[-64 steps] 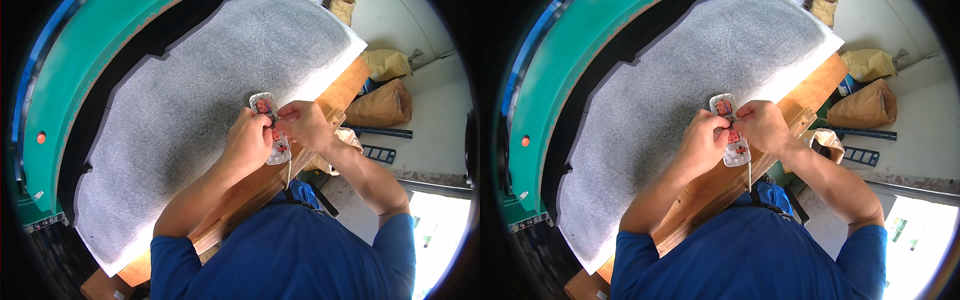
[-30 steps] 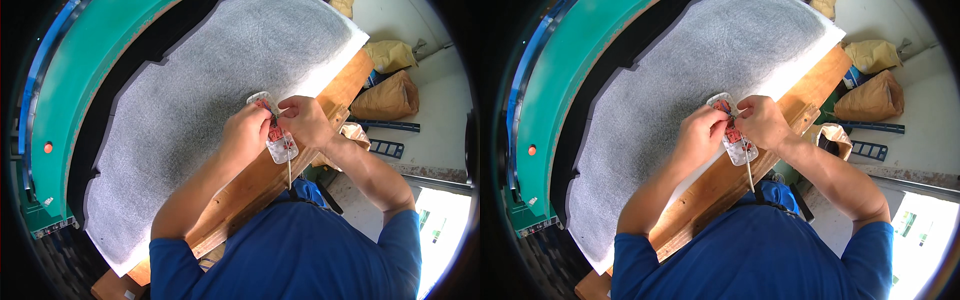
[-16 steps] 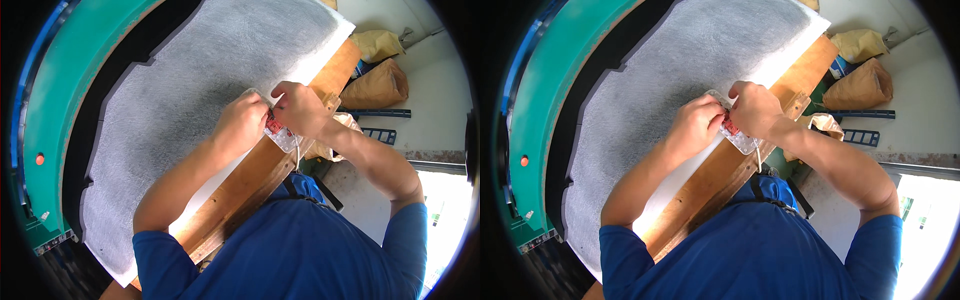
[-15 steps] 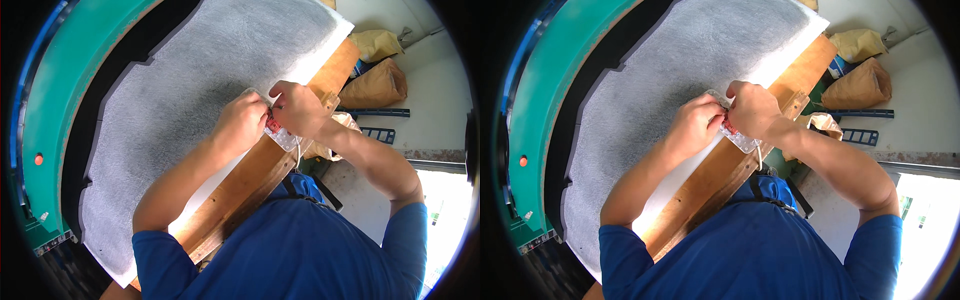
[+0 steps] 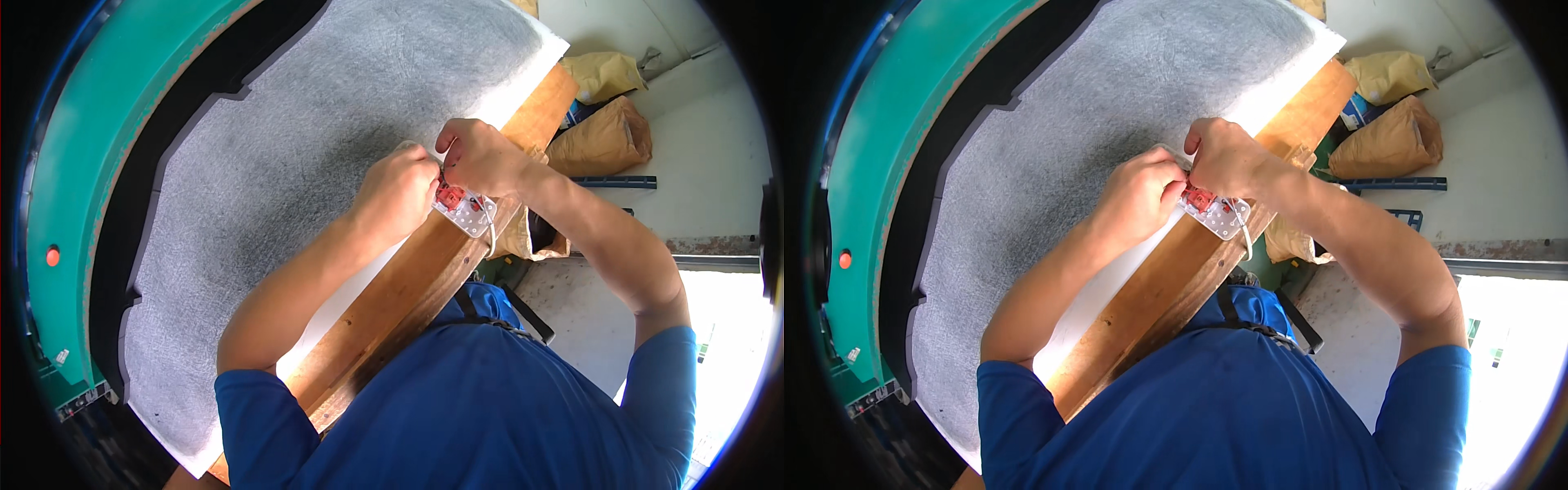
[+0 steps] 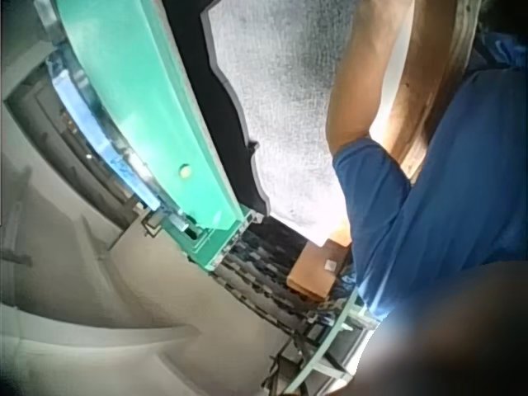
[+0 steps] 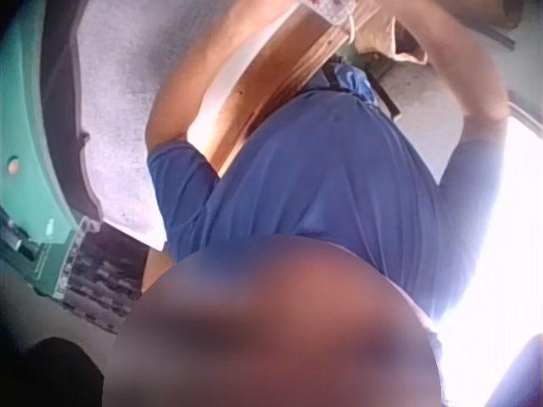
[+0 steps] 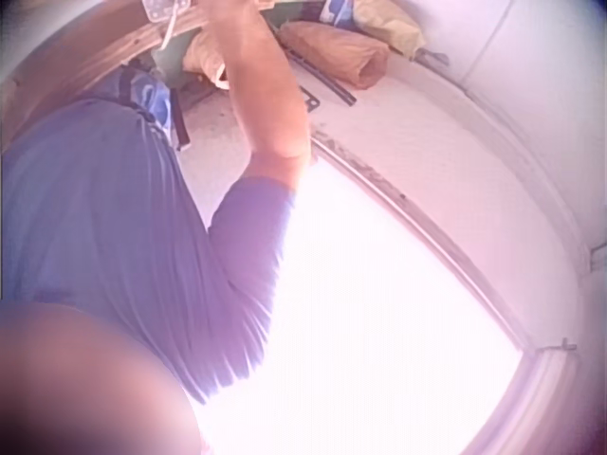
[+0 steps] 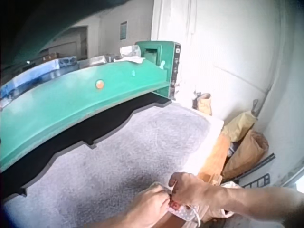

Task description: Repairing an electrical power strip by connecting and securing internal wires.

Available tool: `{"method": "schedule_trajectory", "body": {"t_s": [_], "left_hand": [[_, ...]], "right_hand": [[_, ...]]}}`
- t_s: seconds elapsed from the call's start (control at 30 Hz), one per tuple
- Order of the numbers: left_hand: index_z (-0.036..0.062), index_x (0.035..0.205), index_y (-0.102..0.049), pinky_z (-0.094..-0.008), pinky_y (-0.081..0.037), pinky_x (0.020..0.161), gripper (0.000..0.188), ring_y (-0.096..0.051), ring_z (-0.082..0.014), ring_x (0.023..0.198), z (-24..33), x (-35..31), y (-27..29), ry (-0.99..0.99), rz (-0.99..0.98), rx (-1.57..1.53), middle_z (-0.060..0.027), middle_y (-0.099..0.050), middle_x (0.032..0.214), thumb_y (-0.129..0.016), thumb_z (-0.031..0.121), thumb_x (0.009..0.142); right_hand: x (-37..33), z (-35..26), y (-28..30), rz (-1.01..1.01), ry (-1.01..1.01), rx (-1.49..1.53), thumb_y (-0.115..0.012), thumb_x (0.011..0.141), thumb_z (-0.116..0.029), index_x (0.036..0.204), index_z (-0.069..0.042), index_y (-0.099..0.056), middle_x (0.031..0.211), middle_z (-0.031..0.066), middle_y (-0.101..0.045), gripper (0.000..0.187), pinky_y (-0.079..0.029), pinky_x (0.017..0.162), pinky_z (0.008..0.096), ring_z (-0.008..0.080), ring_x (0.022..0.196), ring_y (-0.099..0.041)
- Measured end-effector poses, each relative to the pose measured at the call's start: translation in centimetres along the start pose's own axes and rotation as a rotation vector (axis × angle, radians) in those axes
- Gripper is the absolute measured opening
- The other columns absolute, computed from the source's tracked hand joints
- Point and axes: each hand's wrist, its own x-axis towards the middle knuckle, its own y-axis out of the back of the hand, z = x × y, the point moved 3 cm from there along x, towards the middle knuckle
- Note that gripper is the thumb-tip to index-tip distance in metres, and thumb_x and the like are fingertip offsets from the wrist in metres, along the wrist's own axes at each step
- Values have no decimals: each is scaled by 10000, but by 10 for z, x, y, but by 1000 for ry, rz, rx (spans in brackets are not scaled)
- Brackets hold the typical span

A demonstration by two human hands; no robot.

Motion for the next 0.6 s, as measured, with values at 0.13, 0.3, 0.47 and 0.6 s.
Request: {"method": "schedule_trajectory", "body": {"t_s": [0.13, 0.3, 0.47, 0.6], "left_hand": [[-19, 841, -681, -433, -530, 712, 57, -655, -361, 802, 1, -1, 2, -12, 15, -1, -151, -659, 900, -673, 35, 824], [-21, 839, -676, -427, -530, 707, 55, -656, -359, 795, -1, -3, 2, -2, -11, -40, -152, -657, 892, -669, 31, 827], [-23, 837, -672, -424, -529, 700, 51, -656, -356, 784, -2, 0, 3, -14, -40, -32, -155, -654, 879, -666, 27, 830], [-14, 842, -654, -439, -530, 693, 36, -651, -356, 791, 0, 3, 2, -92, -89, 27, -145, -625, 877, -642, 14, 822]], "right_hand": [[6, 4, 3, -46, -41, -12, -744, 722, -77, 1200, 44, -608, 951, 160, -727, 511, -567, 740, 353, 240, 850, -697], [1, 6, 2, -134, -180, 256, -744, 728, -30, 1236, 99, -582, 915, 165, -712, 549, -539, 593, 301, 184, 683, -652], [-2, 13, -2, -95, -180, 379, -751, 746, -17, 1220, 127, -576, 840, 151, -688, 525, -484, 520, 280, 148, 591, -590], [-3, 13, -4, -77, -190, 336, -748, 753, -12, 1214, 131, -576, 836, 146, -685, 512, -486, 504, 278, 153, 590, -603]]}}
